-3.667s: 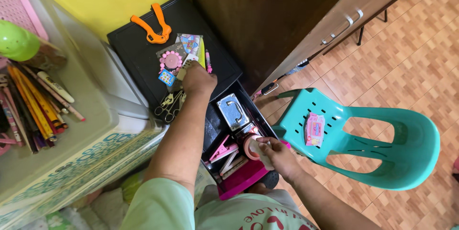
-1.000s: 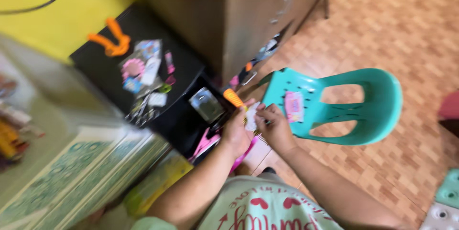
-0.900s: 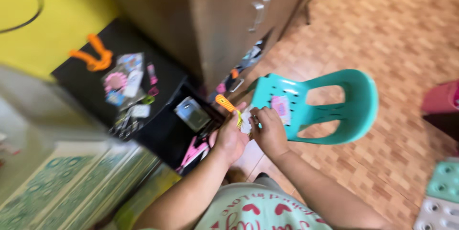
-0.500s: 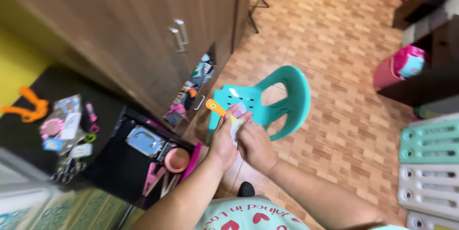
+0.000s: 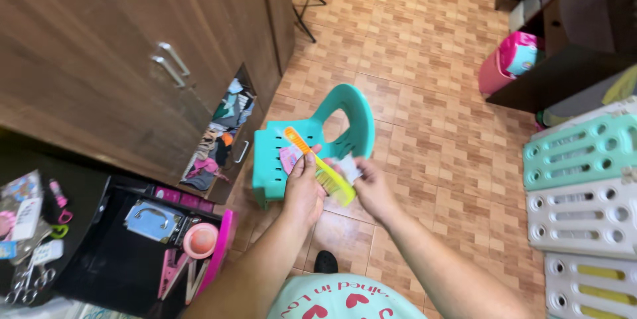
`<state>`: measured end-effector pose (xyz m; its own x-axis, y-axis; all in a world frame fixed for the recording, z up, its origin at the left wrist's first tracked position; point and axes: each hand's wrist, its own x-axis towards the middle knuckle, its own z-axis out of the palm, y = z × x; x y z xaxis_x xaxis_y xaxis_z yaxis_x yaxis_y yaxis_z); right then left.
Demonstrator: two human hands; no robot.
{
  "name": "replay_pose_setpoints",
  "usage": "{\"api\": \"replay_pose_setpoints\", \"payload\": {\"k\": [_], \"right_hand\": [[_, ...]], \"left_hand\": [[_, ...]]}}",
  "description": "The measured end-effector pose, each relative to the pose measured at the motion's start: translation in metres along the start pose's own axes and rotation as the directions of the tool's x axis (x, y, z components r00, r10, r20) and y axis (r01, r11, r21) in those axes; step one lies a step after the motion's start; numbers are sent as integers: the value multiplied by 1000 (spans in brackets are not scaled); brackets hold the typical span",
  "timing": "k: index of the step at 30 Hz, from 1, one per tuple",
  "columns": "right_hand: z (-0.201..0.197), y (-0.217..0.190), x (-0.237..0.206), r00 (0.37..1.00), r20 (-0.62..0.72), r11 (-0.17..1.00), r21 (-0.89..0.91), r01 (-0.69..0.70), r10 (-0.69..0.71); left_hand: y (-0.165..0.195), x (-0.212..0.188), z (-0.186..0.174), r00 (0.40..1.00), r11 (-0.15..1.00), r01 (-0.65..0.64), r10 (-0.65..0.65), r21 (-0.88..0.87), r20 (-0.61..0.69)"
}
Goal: The person wipes small personal items with a tissue and places them into an open drawer of a small black shelf unit, then handles and folds hair ties and arranges other accessories on the shelf top, reorganizing the items.
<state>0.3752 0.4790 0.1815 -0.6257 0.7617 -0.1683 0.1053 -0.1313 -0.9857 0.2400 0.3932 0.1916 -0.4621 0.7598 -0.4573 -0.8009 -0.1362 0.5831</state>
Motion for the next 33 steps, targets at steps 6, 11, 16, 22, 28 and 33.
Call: {"api": "replay_pose_setpoints", "payload": {"k": [6, 11, 16, 22, 28, 33], "right_hand": [[8, 11, -11, 996, -56, 993, 92, 79, -74], [12, -11, -21, 922, -99, 852, -429, 301, -375], [9, -26, -49, 752, 314, 578, -493, 650, -579], [22, -40, -60, 886, 348, 815, -383, 434, -308], [27, -53, -45, 531, 432, 247, -558, 792, -729], [36, -52, -51, 829, 315, 727, -400, 558, -463]], "left_hand": [[-49, 24, 25, 994, 988, -24, 39, 152, -101], [-35, 7, 35, 998, 997, 30, -34, 67, 51], [-7, -3, 35, 999, 977, 46, -45, -209, 12], [7, -18, 33, 999, 964, 35, -44, -264, -29], [20, -16, 29, 1000, 977, 10, -8, -213, 12], [23, -7, 20, 999, 932, 1, -12, -362, -30]]}}
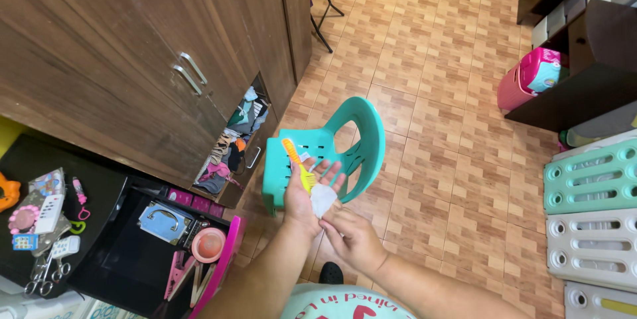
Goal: The person wipes small personal items with a tissue and places them into an open drawer of a small black shelf unit, then handles and folds hair ties and arranges other accessories on the shelf top, reorganizing the items.
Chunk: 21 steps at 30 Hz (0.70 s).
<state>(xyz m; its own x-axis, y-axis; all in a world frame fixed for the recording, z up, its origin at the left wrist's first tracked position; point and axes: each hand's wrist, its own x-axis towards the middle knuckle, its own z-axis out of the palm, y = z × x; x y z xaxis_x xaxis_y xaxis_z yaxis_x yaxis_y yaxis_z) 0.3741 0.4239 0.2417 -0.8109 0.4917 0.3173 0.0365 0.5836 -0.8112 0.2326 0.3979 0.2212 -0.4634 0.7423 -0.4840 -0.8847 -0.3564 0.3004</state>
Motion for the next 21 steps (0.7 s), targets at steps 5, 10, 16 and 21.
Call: {"api": "replay_pose_setpoints", "payload": {"k": [5, 10, 16, 21], "right_hand": [[-28, 17, 5, 915, 30, 909, -108, 403, -402], [-37, 41, 12, 917, 95, 862, -318, 396, -387], [12, 41, 6, 719, 290, 188, 843, -505, 631], [50, 45, 1, 853, 308, 617, 592, -519, 421]], "left_hand": [[-1, 4, -11, 992, 981, 6, -30, -194, -120], [12, 7, -16, 1000, 984, 2, -1, -180, 8], [7, -7, -29, 960, 882, -165, 41, 441, 277], [21, -7, -47, 945, 576, -300, 67, 760, 321]]}}
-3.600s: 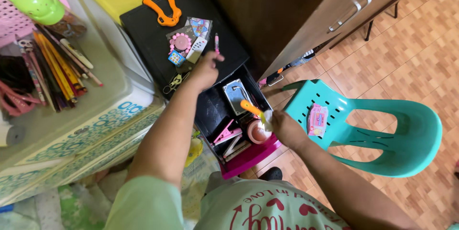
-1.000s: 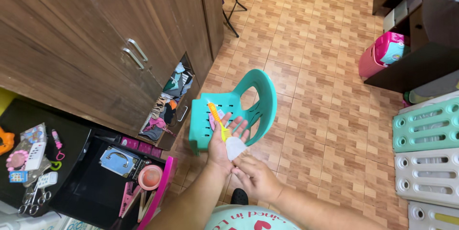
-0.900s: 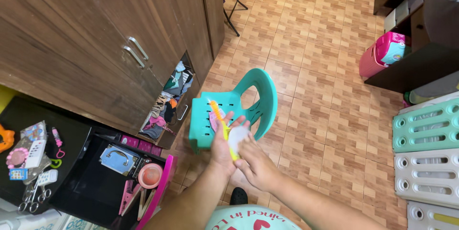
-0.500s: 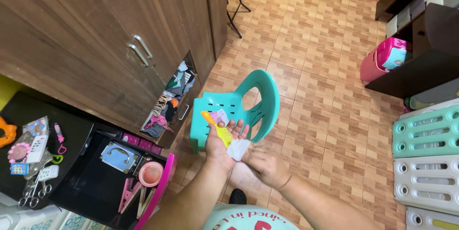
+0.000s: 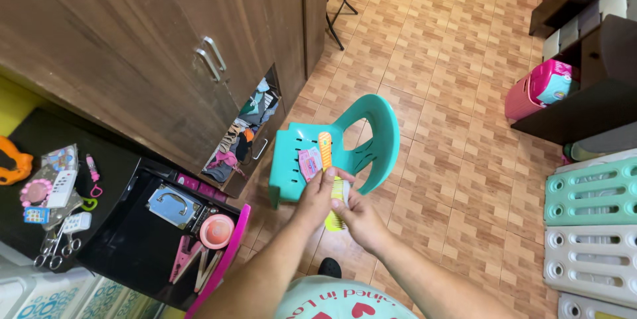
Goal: The person wipes small personal items with a tissue and places them into an open drawer of a small black shelf unit, then handles and folds hair ties and arranges other accessories on the shelf top, reorganizing the items.
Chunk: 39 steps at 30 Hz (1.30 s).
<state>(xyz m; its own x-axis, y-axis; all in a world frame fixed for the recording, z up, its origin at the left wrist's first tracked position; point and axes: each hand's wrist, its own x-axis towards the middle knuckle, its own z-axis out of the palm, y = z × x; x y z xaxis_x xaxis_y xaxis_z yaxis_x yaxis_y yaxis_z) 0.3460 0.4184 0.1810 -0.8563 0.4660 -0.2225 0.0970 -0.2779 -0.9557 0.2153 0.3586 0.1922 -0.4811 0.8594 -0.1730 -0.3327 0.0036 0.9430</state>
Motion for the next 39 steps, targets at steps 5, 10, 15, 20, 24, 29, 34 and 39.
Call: {"api": "replay_pose_setpoints", "payload": {"k": [5, 10, 15, 20, 24, 29, 34, 39], "right_hand": [[14, 19, 12, 975, -8, 925, -312, -215, 224], [45, -1, 34, 969, -229, 795, -568, -215, 98], [138, -8, 41, 848, 321, 302, -832, 465, -421], [159, 7, 72, 617, 703, 60, -641, 765, -354], [170, 63, 86, 954, 229, 697, -653, 297, -193], [193, 118, 89, 987, -52, 785, -600, -154, 154], [219, 119, 78, 987, 139, 642, -765, 54, 82], [229, 100, 74, 979, 127, 558, -830, 15, 162]], "left_hand": [[9, -20, -53, 981, 982, 164, -172, -89, -93], [19, -43, -113, 929, 939, 204, -275, -276, -247], [-1, -56, -165, 868, 927, 198, -316, -317, -383], [-13, -55, -259, 843, 914, -79, -152, -399, -516], [-25, -89, -350, 810, 918, 106, -303, -382, -503], [-61, -100, -436, 795, 835, 177, -433, -521, -424], [-95, -64, -452, 692, 855, 408, -518, -320, -503], [-101, -24, -449, 632, 828, 470, -557, -305, -538]]}}
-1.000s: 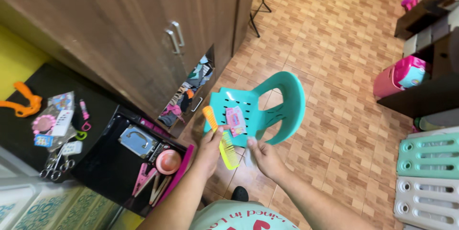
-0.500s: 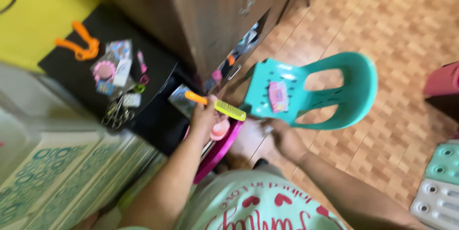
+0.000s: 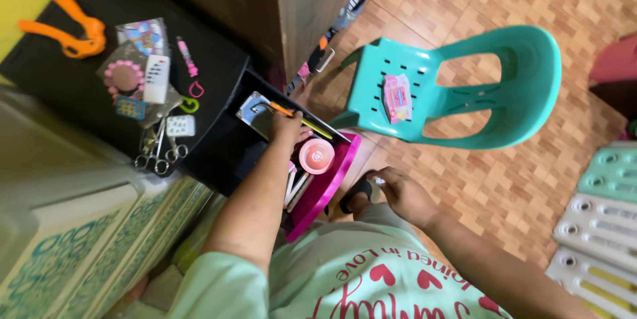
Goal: The person wipes small personal items with a tissue and places them into an open drawer of a small black shelf unit, then handles and folds hair ties and arranges other accessories on the shelf top, reorganizing the items.
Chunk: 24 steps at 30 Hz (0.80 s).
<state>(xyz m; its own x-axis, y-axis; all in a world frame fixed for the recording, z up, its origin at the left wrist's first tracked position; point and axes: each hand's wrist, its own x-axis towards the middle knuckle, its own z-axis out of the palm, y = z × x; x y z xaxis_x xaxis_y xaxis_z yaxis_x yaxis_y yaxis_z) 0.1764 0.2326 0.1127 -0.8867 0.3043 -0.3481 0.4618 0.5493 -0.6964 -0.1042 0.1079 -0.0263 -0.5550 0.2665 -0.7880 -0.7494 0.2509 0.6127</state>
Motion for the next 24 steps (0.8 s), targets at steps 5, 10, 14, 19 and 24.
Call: {"api": "replay_pose_setpoints", "payload": {"k": [5, 10, 14, 19, 24], "right_hand": [[3, 1, -6, 999, -49, 999, 49, -12, 14], [10, 11, -8, 995, -85, 994, 108, -34, 43], [12, 15, -3, 994, -105, 995, 104, -7, 18], [22, 18, 22, 999, -51, 994, 105, 14, -8], [38, 12, 48, 988, -10, 988, 13, 153, -153]], "left_hand": [[-16, 12, 8, 998, 998, 62, -62, -6, -15], [-33, 23, 9, 994, 990, 69, -58, -125, 97], [-28, 15, -4, 988, 952, -154, 154, 264, 23], [-7, 1, -20, 684, 322, -347, 729, 881, 3], [-4, 12, -22, 801, 322, -211, 598, 923, -25]]}}
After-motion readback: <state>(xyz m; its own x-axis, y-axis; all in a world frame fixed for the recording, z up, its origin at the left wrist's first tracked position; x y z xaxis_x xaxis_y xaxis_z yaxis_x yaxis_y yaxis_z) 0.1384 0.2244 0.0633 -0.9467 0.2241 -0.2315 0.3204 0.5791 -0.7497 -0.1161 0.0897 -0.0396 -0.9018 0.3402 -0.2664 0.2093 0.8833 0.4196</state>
